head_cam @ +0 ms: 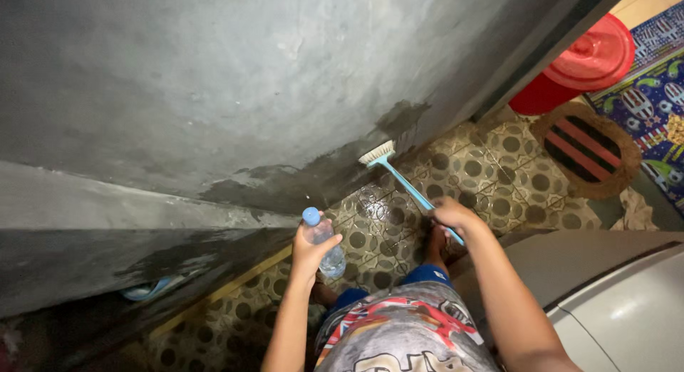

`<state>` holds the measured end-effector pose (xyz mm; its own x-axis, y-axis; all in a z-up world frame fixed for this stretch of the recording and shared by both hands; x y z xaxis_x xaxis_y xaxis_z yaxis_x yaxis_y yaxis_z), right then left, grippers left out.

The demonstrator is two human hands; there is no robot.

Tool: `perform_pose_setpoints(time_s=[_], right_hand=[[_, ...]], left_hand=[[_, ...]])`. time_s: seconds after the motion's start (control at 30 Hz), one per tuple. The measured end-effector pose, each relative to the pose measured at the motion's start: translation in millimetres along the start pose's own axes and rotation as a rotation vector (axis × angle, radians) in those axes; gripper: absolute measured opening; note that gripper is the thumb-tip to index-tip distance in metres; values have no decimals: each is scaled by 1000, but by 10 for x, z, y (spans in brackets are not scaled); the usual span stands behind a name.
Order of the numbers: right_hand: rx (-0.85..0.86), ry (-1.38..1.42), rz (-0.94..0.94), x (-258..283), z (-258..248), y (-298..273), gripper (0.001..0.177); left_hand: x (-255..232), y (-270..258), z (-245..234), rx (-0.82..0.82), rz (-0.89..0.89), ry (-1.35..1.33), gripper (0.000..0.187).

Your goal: The person scrubs a gray concrete wall with a long-handled brush while holding a water bottle. They repeatedly pour water from the bottle onto the wall and scrub the wet area, moving along the base of the wall.

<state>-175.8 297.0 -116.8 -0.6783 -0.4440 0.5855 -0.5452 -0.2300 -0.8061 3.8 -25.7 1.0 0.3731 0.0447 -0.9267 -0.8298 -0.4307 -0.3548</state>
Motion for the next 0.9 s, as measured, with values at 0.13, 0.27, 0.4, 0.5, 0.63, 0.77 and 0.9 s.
perform_pose_setpoints(time_s=[0.13,0.27,0.4,0.5,0.63,0.77,0.9], right_hand=[[-35,-87,23,-12,94,106,28],[-116,-102,82,-8,-52,26,35],[99,29,-26,-2,-166,-121,34],[17,-70,40,40,-107,-73,38],[-9,-202,29,134,-111,-32,41],[137,-153,-12,145,-207,-111,39],[77,-93,27,81,-133,-109,38]], left_hand=[[55,-6,28,34,-25,23,72],[36,22,-3,42,6,-38,71],[75,35,-23,10,-51,-30,72],[115,58,17,25,-66,-45,73],[126,98,147,54,-57,-75,74],[81,126,189,68,-37,-95,73],[48,133,153,71,-34,-1,69]])
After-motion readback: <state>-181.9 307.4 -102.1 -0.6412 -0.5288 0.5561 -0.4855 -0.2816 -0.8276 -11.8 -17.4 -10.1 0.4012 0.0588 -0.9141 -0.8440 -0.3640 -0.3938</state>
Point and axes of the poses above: each hand's wrist, its own y-axis towards the middle knuckle, its own z-axis out of the palm, x = y × z, the point moved 3 cm from there along y, towards the middle knuckle, and after that the axes turned 8 degrees about y, right-handed, at the moved point
